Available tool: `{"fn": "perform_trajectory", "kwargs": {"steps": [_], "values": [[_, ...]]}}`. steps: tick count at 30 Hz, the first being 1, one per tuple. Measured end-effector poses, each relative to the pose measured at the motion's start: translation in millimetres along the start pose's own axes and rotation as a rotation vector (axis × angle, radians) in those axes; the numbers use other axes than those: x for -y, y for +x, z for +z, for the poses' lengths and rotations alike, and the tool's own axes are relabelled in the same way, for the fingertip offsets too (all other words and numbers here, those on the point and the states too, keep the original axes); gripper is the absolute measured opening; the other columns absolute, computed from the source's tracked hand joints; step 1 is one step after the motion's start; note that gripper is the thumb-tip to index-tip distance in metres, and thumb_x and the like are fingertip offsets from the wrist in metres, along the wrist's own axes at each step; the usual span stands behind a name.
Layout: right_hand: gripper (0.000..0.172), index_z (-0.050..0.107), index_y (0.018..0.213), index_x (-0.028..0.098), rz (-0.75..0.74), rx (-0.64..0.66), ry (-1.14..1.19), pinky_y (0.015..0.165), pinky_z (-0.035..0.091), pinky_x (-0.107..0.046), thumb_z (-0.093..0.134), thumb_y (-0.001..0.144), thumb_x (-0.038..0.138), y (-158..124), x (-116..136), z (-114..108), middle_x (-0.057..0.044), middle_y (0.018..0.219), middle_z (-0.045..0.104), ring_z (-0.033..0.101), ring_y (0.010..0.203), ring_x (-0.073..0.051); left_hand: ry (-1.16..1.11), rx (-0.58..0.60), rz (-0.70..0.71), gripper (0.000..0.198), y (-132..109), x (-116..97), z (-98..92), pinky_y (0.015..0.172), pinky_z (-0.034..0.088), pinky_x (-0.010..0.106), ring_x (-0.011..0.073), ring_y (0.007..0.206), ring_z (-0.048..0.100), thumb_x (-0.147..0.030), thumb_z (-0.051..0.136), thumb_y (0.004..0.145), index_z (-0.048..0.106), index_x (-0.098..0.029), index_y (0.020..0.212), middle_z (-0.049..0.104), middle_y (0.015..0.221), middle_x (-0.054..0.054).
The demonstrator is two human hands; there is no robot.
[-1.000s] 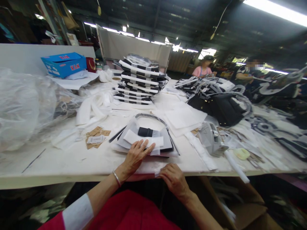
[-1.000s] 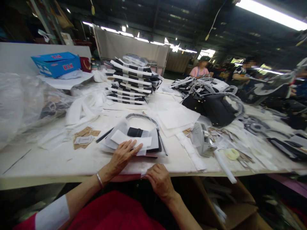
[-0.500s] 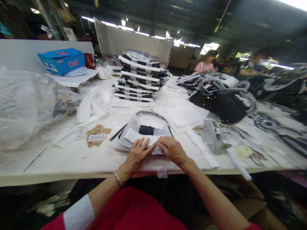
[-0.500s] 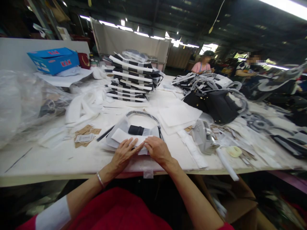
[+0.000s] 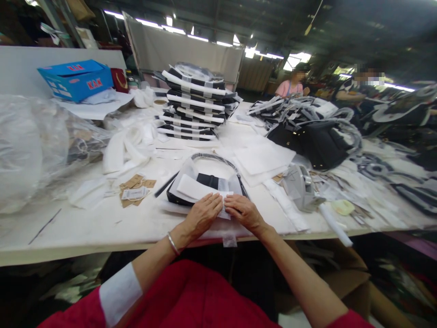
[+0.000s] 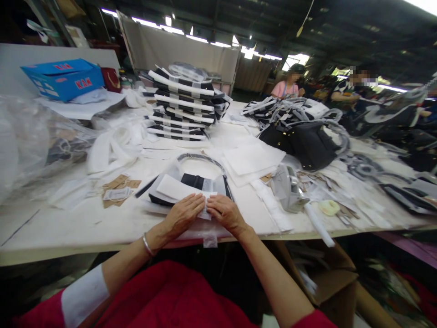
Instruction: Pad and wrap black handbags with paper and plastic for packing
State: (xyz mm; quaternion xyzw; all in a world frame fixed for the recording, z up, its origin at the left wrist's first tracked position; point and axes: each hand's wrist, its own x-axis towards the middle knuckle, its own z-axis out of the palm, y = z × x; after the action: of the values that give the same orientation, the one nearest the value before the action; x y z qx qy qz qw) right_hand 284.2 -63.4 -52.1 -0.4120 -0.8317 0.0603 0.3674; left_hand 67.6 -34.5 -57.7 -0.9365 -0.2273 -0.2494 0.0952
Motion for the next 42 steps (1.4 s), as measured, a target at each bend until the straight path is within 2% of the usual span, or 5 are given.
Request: {"fn": "perform_trajectory", "kwargs": {"steps": [12,20,28,33,42], "values": [[0.024,0.069,0.109,0.022,-0.019,0.088,-0.144,0.099,0.052,-0.041,0.071,0.085,0.026,7,15,-12,-0.008,0.108,0.074,0.067,0.109,-0.024,-0.306,-0.069,-0.164,0.045,-9,3,0.4,0.11,0.046,0.043,0.0213,0.12,0.06,-0.007,0.043,0.085,0.049,-0.009,0.13,0.065,0.125,0.015],[0.028,0.063,0.115,0.018,-0.114,0.179,-0.325,0.095,0.055,-0.037,0.064,0.088,0.019,17,27,-12,-0.013,0.113,0.072,0.068,0.107,-0.025,-0.282,-0.09,-0.263,0.029,-3,-4,4.1,0.105,0.05,0.044,0.0224,0.112,0.065,-0.025,0.055,0.094,0.057,-0.016,0.121,0.069,0.119,0.01],[0.037,0.058,0.127,0.022,-0.149,0.182,-0.277,0.109,0.043,-0.048,0.06,0.09,0.018,-47,44,-40,-0.009,0.122,0.068,0.058,0.122,-0.024,-0.17,-0.214,-0.186,0.023,-4,-12,10.7,0.104,0.05,0.043,0.0225,0.116,0.064,-0.017,0.052,0.093,0.058,-0.015,0.116,0.069,0.121,0.011],[0.046,0.055,0.133,0.02,-0.066,0.302,-0.291,0.101,0.048,-0.047,0.06,0.087,0.017,-85,51,-23,-0.012,0.13,0.063,0.055,0.123,-0.027,-0.163,-0.22,-0.172,0.027,-5,-10,10.8,0.105,0.049,0.044,0.023,0.118,0.062,-0.017,0.05,0.093,0.057,-0.015,0.119,0.067,0.124,0.012],[0.018,0.068,0.103,0.022,0.036,0.107,-0.191,0.078,0.052,-0.039,0.059,0.089,0.015,-63,46,2,-0.006,0.093,0.07,0.061,0.087,-0.021,-0.139,-0.225,-0.19,0.032,-5,-13,10.0,0.105,0.049,0.044,0.0225,0.119,0.061,-0.017,0.051,0.093,0.056,-0.018,0.124,0.066,0.127,0.011]]}}
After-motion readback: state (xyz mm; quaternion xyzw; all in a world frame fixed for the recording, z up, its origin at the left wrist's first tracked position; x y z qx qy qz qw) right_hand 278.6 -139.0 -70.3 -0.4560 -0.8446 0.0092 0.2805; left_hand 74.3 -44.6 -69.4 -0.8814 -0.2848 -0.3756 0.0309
